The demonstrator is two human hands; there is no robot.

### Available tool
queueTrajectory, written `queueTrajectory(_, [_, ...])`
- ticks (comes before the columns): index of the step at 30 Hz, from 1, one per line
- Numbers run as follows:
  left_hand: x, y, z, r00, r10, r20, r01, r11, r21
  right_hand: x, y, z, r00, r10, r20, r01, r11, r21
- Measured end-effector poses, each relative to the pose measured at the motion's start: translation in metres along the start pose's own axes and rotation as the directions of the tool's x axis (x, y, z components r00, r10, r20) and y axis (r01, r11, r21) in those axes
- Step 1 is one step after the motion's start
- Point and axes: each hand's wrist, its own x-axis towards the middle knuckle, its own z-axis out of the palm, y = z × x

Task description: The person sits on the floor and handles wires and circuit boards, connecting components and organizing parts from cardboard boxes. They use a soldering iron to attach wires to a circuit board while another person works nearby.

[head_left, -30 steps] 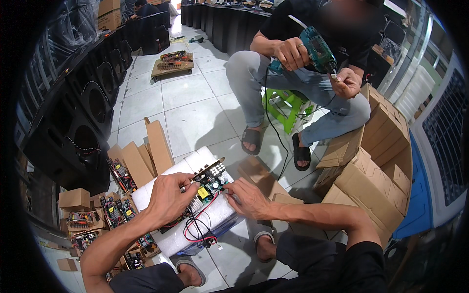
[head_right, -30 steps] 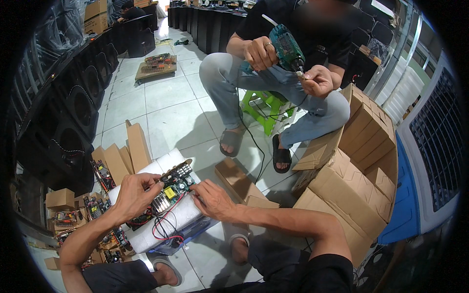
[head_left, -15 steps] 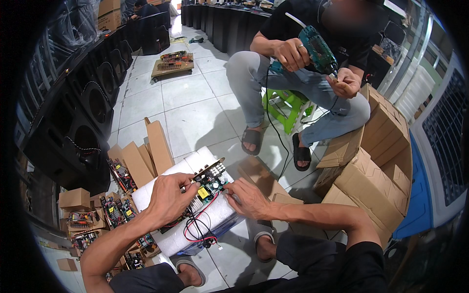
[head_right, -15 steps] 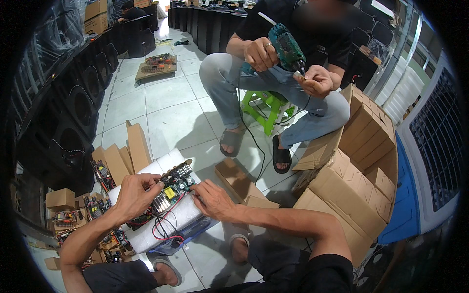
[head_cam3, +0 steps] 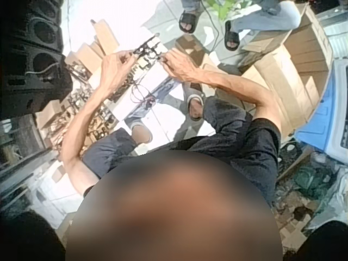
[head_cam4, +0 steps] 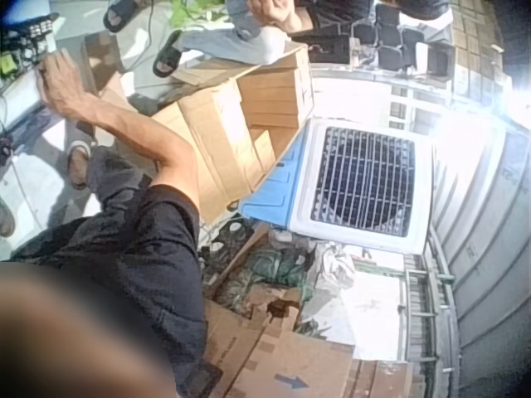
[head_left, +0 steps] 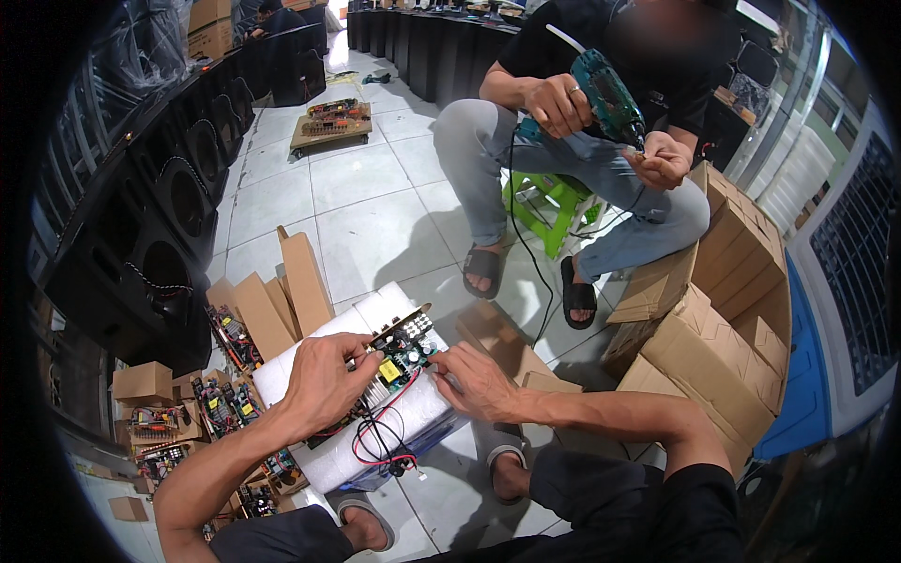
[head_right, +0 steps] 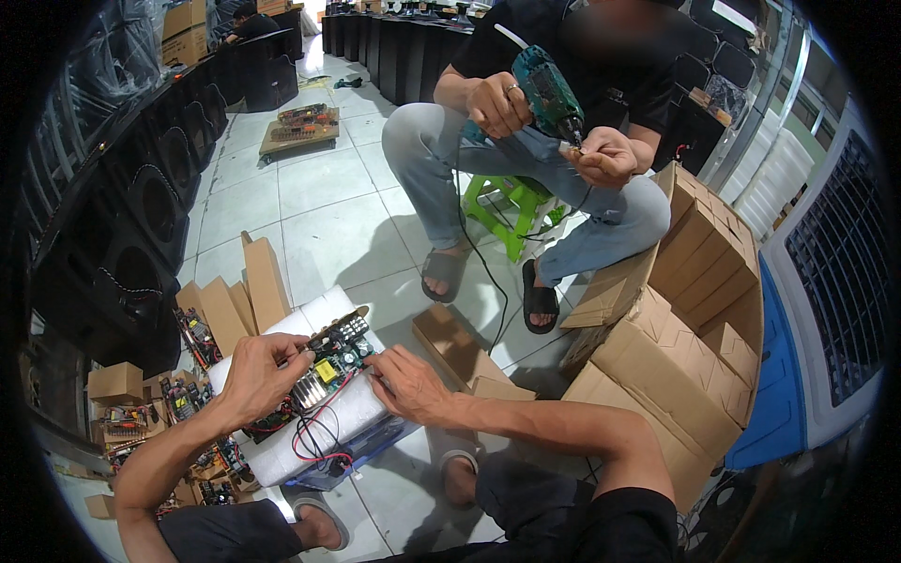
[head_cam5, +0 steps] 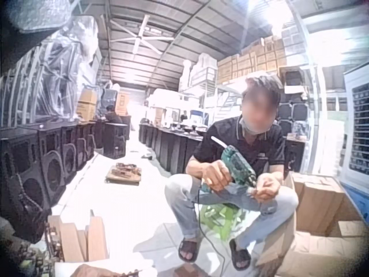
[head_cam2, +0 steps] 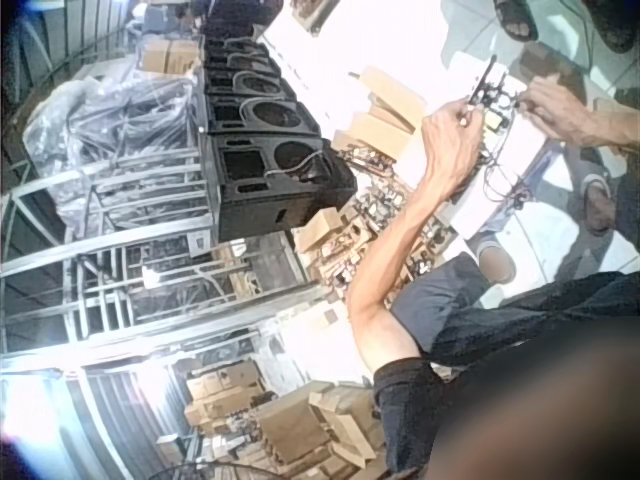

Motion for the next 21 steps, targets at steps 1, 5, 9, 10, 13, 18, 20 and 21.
queueTrajectory(1, [0.0,-0.001,0.0,1.0,0.004,-0.002,-0.004,1.0,-0.002,0.0,0.0,0.0,1.0,0.0,0.0,0.0,1.0,-0.001])
queueTrajectory(5, [0.0,0.001,-0.001,1.0,-0.009,0.007,0.009,1.0,0.006,0.0,0.0,0.001,1.0,0.001,-0.003,-0.001,1.0,0.006])
queueTrajectory(9, [0.0,-0.001,0.0,1.0,0.01,0.0,-0.01,1.0,0.002,-0.001,0.0,0.001,1.0,0.004,-0.003,-0.004,1.0,0.008])
queueTrajectory(10, [0.0,-0.001,0.001,1.0,0.008,0.001,-0.008,1.0,0.005,-0.002,0.0,0.001,1.0,0.007,-0.003,-0.007,1.0,0.008])
queueTrajectory(13, [0.001,0.001,0.001,1.0,-0.006,0.0,0.006,1.0,0.009,-0.002,0.004,0.002,1.0,0.0,0.007,0.0,1.0,-0.005])
queueTrajectory(18, [-0.001,-0.009,0.0,1.0,0.0,-0.022,0.0,1.0,-0.018,0.0,0.004,0.007,1.0,0.016,0.013,-0.016,1.0,-0.006])
queueTrajectory(20, [-0.001,-0.002,-0.001,1.0,-0.024,0.002,0.024,1.0,0.021,-0.005,0.006,0.009,0.998,0.049,0.035,-0.048,0.999,-0.023])
queueTrajectory(21, [0.0,-0.005,0.005,0.996,0.067,-0.051,-0.068,0.997,-0.023,-0.007,0.003,0.003,0.998,0.059,0.028,-0.058,0.998,-0.019])
